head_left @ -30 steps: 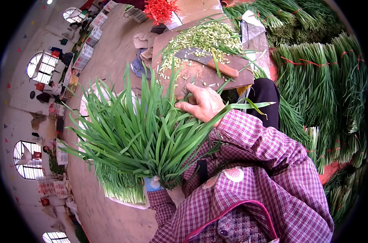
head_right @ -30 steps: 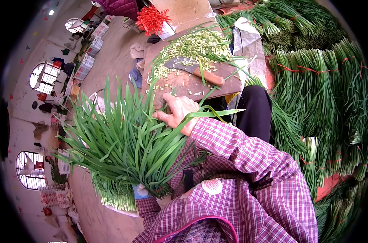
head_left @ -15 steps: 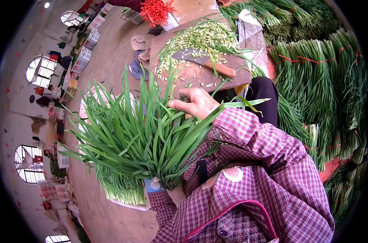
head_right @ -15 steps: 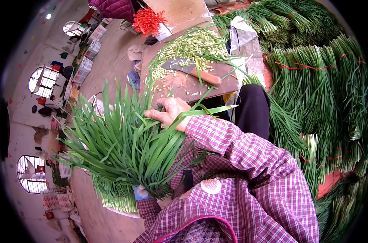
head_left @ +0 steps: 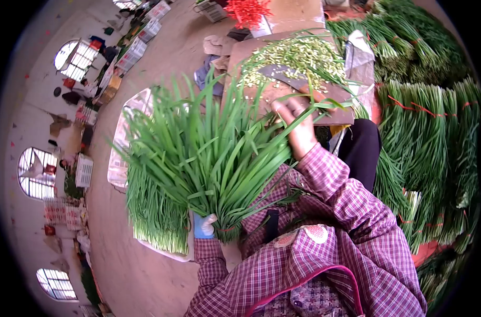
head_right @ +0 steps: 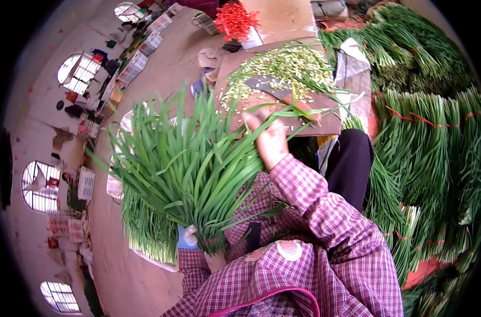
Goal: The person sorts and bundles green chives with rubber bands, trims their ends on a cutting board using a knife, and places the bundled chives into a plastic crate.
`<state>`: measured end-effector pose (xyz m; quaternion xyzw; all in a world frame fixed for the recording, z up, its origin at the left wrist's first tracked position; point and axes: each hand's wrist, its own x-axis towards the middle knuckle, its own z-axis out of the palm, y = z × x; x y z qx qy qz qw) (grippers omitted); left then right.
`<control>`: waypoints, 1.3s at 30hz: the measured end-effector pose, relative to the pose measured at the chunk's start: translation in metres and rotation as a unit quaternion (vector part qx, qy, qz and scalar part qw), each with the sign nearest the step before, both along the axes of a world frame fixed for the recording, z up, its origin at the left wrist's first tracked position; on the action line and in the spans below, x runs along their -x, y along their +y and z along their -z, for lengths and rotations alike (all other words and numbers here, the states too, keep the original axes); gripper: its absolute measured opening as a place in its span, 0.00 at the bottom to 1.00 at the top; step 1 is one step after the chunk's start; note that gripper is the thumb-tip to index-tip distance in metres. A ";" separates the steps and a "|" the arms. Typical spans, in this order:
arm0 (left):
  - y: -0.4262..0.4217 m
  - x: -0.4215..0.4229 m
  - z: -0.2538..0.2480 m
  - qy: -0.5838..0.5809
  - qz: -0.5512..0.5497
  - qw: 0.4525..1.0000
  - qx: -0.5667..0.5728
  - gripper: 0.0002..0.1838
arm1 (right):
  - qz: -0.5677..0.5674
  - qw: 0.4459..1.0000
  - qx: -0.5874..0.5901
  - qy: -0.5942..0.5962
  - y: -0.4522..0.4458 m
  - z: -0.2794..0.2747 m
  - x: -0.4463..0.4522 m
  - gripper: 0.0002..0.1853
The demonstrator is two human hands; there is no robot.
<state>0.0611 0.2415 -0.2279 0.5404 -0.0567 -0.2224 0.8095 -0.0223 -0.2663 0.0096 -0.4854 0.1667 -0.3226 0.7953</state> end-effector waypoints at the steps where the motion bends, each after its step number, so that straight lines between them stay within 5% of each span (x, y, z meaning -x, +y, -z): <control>1: 0.002 0.010 -0.001 -0.005 -0.018 1.000 0.006 0.37 | 0.025 0.998 -0.061 -0.003 -0.016 -0.007 -0.003 0.14; 2: -0.007 0.019 -0.010 -0.014 -0.029 0.999 -0.014 0.37 | 0.052 0.991 -0.123 -0.003 -0.037 -0.013 -0.003 0.14; 4: -0.048 0.033 -0.047 -0.031 -0.045 0.997 -0.054 0.36 | 0.051 0.991 -0.085 -0.093 -0.066 -0.025 0.011 0.13; 6: -0.101 0.048 -0.106 -0.040 -0.063 0.995 -0.070 0.36 | 0.038 0.997 -0.049 -0.051 -0.094 -0.024 0.025 0.13; 8: -0.154 0.058 -0.175 -0.086 -0.108 0.987 -0.086 0.21 | 0.108 0.989 0.094 0.019 -0.103 -0.011 0.026 0.14; 10: -0.170 0.044 -0.207 -0.097 -0.149 0.976 -0.130 0.20 | 0.051 0.970 0.237 0.026 -0.089 0.015 0.030 0.20; 15: -0.223 0.026 -0.291 -0.112 -0.152 0.972 -0.136 0.20 | -0.249 0.883 0.395 0.052 0.037 0.045 0.029 0.42; 17: -0.257 0.033 -0.331 -0.151 -0.109 0.975 -0.120 0.22 | -0.283 0.865 0.413 0.032 0.067 0.035 0.017 0.51; 20: -0.281 0.028 -0.341 -0.198 0.040 0.977 -0.068 0.36 | -0.234 0.912 0.338 -0.015 0.082 -0.033 0.005 0.58; 23: -0.268 0.024 -0.337 -0.234 0.134 0.958 -0.095 0.47 | -0.346 0.938 -0.002 0.024 0.046 -0.037 0.002 0.50; 24: -0.260 0.014 -0.327 -0.255 0.158 0.954 -0.033 0.42 | -0.355 0.935 -0.001 0.021 0.034 -0.033 0.002 0.46; 26: -0.248 0.012 -0.333 -0.236 0.184 0.948 -0.107 0.43 | -0.413 0.908 -0.070 0.015 0.013 -0.021 0.006 0.41; 28: -0.228 -0.004 -0.308 -0.195 0.244 0.947 -0.071 0.33 | -0.422 0.890 -0.171 -0.012 0.009 0.010 -0.001 0.35; 31: -0.219 -0.025 -0.252 -0.108 0.304 0.947 -0.017 0.40 | -0.525 0.767 -0.352 -0.109 0.010 0.043 -0.017 0.30; 33: -0.236 -0.024 -0.245 -0.109 0.299 0.948 0.014 0.48 | -0.458 0.831 -0.302 -0.092 0.027 0.031 -0.008 0.29; 36: -0.272 -0.041 -0.245 -0.096 0.141 0.978 0.117 0.45 | -0.569 0.682 -0.436 -0.146 0.051 0.051 -0.028 0.28; 39: -0.285 -0.048 -0.289 -0.018 0.083 0.992 0.095 0.31 | -0.536 0.822 -0.187 -0.051 0.067 0.032 -0.017 0.33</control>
